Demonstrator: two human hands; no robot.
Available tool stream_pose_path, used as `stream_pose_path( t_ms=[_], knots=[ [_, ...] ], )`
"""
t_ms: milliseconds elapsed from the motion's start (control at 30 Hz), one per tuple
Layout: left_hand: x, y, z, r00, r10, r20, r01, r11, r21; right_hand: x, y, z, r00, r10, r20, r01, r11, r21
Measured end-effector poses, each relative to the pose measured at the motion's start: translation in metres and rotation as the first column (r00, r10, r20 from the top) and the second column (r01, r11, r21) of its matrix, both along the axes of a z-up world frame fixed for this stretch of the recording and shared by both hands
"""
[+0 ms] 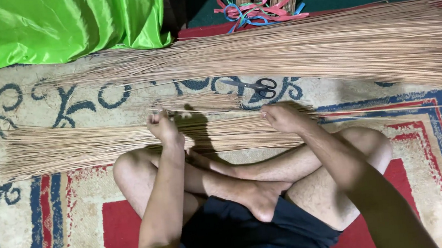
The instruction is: Sorting and bundling thin wooden sticks and trimming them with scissors
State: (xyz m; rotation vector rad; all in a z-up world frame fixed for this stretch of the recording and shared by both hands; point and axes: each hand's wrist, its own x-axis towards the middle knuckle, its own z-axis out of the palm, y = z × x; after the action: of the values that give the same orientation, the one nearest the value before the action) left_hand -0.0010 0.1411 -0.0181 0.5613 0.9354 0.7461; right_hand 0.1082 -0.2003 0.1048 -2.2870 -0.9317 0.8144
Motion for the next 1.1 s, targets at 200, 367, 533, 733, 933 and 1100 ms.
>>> stream_pose_path(
  t_ms=[200, 367, 533, 733, 933, 1100],
  knots=[
    [-0.010, -0.089, 0.097, 0.909, 0.124, -0.398, 0.371, 0.192, 0.908, -0.016, 0.024, -0.024, 0.994, 0.045, 0.104, -0.042, 0.999, -0.029],
    [0.008, -0.125, 0.053, 0.372, 0.164, -0.914, 0.702, -0.694, 0.161, -0.034, 0.043, 0.007, 0.991, 0.080, 0.111, -0.084, 0.996, 0.034],
    [-0.004, -0.092, 0.092, 0.146, 0.107, -0.984, 0.782, -0.622, 0.049, -0.021, 0.016, -0.004, 0.992, 0.094, 0.089, -0.097, 0.995, 0.031],
    [-0.020, 0.001, 0.059, 0.285, 0.165, -0.944, 0.754, -0.647, 0.114, 0.010, -0.041, -0.009, 0.985, 0.074, 0.155, -0.064, 0.996, -0.063],
    [-0.023, -0.029, 0.103, 0.265, 0.226, -0.937, 0.743, -0.668, 0.049, 0.002, -0.028, -0.031, 0.985, 0.054, 0.166, -0.056, 0.998, 0.010],
    [-0.019, -0.112, 0.122, 0.271, 0.140, -0.952, 0.703, -0.704, 0.097, -0.033, 0.021, -0.008, 0.982, 0.116, 0.150, -0.129, 0.989, 0.078]
  ],
)
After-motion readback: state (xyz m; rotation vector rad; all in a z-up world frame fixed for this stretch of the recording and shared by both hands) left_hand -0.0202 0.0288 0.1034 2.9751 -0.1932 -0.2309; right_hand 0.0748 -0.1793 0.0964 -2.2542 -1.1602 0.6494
